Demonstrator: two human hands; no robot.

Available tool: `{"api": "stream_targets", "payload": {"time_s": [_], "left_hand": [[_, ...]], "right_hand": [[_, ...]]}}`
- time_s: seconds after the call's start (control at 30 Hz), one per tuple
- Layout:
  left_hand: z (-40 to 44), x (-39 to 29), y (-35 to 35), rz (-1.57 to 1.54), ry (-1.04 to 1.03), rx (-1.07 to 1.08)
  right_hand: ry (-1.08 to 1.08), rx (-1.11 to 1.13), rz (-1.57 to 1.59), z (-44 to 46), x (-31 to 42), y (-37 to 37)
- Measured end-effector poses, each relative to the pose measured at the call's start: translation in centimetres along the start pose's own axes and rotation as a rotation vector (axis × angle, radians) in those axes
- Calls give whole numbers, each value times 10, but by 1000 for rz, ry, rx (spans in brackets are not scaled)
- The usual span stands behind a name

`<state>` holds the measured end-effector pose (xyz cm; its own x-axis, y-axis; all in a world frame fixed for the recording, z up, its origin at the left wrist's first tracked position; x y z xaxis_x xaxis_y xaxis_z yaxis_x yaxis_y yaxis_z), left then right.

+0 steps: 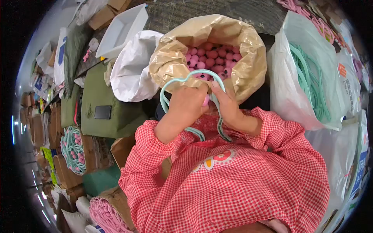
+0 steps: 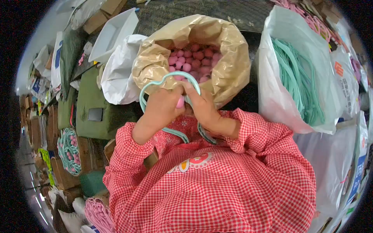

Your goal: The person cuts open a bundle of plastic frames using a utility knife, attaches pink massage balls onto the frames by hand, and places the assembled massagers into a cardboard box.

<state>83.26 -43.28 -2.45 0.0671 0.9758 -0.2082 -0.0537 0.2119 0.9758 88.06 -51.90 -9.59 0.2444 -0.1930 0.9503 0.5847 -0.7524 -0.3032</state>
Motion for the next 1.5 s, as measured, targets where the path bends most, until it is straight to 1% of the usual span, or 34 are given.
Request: {"api": "stream_targets", "payload": {"time_s": [0.03,0.07,0.1,0.13,0.17,0.23,0.27,0.3,0.37,0.43,0.5,0.53,0.57,0.63,0.67,0.77,0.83,0.87,0.9,0.93,0.97,1.03,1.07,1.1,1.13,1.17,1.2,1.23,1.27,1.3,1.37,1.4,1.43,1.5], "left_hand": [[-6,2,0,-10,13,12],[-13,2,8,-7,33,2],[-24,2,25,-66,74,-80],[-35,2,41,-124,112,-159],[-44,2,52,-114,127,-163],[-78,1,95,-201,52,-595],[-102,11,104,-206,145,-777],[-128,23,111,-203,237,-959],[-162,57,103,-382,385,-1047],[-177,76,96,-553,469,-981],[-189,89,91,-705,448,-993],[-200,92,95,-691,489,-1015],[-208,95,99,-713,537,-998],[-223,100,102,-735,615,-996],[-230,100,103,-717,619,-984],[-246,104,89,-683,635,-1016],[-263,102,85,-450,720,-1162],[-274,102,81,-458,816,-1103],[-281,98,82,-461,829,-1107],[-284,97,77,-582,861,-1050],[-285,99,69,-703,890,-990],[-289,103,59,-728,858,-1053],[-291,101,61,-596,841,-1034],[-293,100,61,-465,819,-1010],[-296,99,55,-385,822,-947],[-297,97,53,-384,825,-946],[-294,92,55,-327,819,-976],[-290,84,56,-268,811,-1010],[-286,82,51,-666,780,-1263],[-283,82,48,-660,784,-1264],[-279,82,41,-504,780,-1150],[-275,80,41,-331,759,-1048],[-273,80,34,-427,774,-1087],[-268,75,30,-315,685,-1138]], "right_hand": [[-10,13,-2,-4,1,-5],[-90,52,91,-6,14,-20],[-170,94,187,-5,24,-35],[-60,205,-30,-4,38,-38],[-60,223,-25,0,47,-38],[-128,168,-397,5,51,-38],[-48,58,-182,10,45,-38],[-61,89,-182,12,42,-46],[-263,-12,387,11,31,-52],[-448,-85,469,2,34,-68],[-399,-55,490,6,25,-84],[-354,282,552,13,12,-86],[-385,309,541,9,8,-103],[-344,-4,362,7,4,-110],[-308,103,389,5,5,-123],[-270,207,285,-8,-2,-163],[-228,279,277,-16,-14,-180],[-186,374,139,-23,-16,-191],[-145,466,0,-29,-20,-200],[3,587,-130,-32,-22,-206],[-85,635,-62,-43,-26,-218],[-51,694,-78,-52,-45,-229],[-93,701,-83,-59,-53,-234],[-14,731,-176,-62,-62,-237],[51,751,-169,-67,-66,-243],[115,770,-160,-70,-68,-249],[343,823,-285,-72,-66,-256],[500,842,-362,-78,-62,-257],[455,877,-346,-76,-72,-259],[407,910,-330,-73,-79,-262],[383,982,-291,-68,-76,-267],[357,1046,-259,-68,-73,-269],[357,1050,-258,-65,-67,-268],[370,1096,-499,-61,-66,-263]]}}
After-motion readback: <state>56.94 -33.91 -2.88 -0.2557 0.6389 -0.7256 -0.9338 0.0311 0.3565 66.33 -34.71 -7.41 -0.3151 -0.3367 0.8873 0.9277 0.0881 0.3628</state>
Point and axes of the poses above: each hand's wrist, its own z-axis towards the middle knuckle, its own y-axis out of the back of the hand, x = y × z, the point moved 7 cm from there along z, towards the middle knuckle, and after that the axes turned 2 degrees about x, right-handed, at the moved point
